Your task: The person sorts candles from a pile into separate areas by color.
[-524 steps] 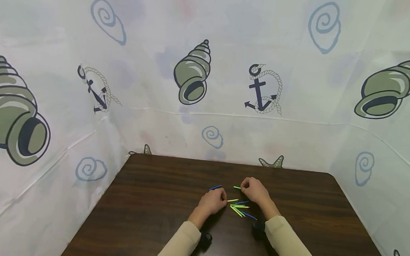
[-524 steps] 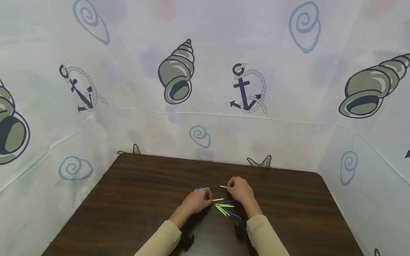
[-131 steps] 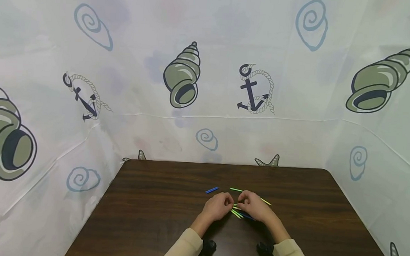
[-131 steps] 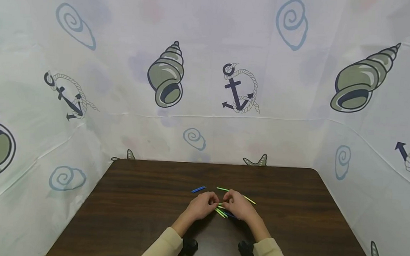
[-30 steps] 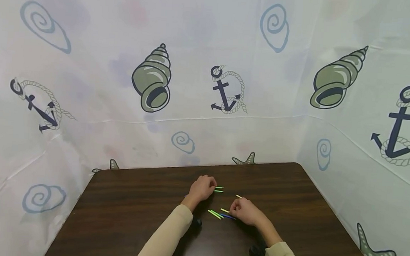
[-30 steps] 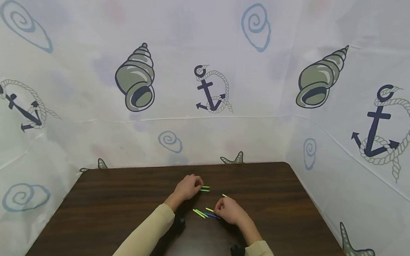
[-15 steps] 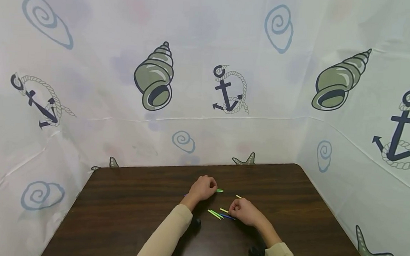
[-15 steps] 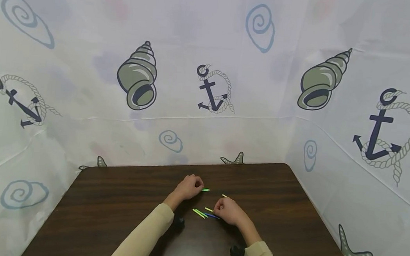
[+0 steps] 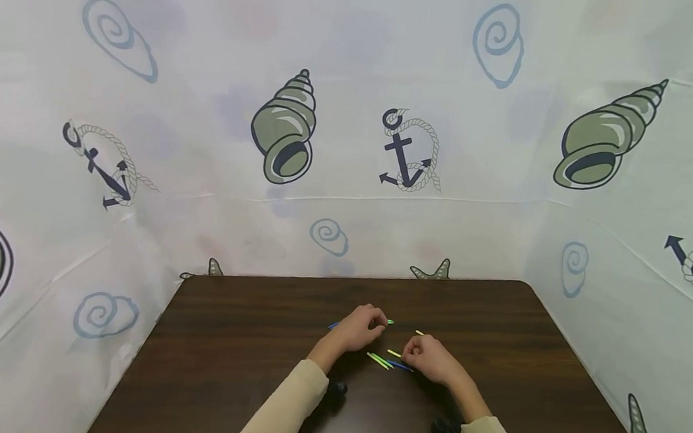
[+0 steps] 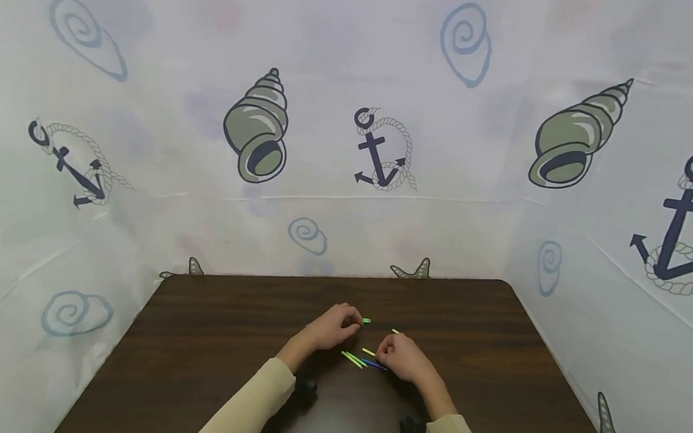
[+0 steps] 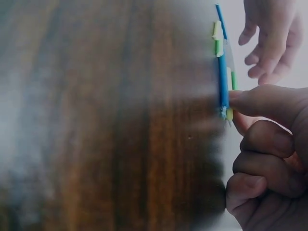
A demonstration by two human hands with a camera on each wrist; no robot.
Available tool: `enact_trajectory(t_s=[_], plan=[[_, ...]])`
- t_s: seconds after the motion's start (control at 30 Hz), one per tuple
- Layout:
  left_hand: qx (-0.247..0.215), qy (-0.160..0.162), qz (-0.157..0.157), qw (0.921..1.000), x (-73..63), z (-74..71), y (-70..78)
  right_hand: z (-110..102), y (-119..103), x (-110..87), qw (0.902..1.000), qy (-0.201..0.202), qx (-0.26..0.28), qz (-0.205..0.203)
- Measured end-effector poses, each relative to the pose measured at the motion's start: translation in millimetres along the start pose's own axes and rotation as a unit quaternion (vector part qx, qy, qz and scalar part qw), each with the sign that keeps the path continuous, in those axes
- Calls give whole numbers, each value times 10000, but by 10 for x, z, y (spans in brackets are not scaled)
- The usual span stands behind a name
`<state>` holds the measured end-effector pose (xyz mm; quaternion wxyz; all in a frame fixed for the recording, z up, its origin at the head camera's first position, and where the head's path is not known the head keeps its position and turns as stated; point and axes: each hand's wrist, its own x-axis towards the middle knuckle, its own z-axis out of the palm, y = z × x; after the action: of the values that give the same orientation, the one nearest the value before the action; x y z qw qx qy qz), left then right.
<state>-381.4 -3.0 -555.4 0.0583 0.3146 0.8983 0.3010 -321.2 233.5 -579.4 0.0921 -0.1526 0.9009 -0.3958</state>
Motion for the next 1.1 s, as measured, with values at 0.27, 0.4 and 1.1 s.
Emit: enact_trajectory(t_s=[0.27,0.4,1.1], plan=[[-351,-497,-23,9981,-105,32,142,-44,-28,-32,9999,-49,-42,-124],[-529,-670,-56,9963,-175,111,157,-48,-39,-58,9998,-92,23,-156],[-439,-652,-56,9969,-218,302,157,-109,12,-110,9988,-415,92,-241]])
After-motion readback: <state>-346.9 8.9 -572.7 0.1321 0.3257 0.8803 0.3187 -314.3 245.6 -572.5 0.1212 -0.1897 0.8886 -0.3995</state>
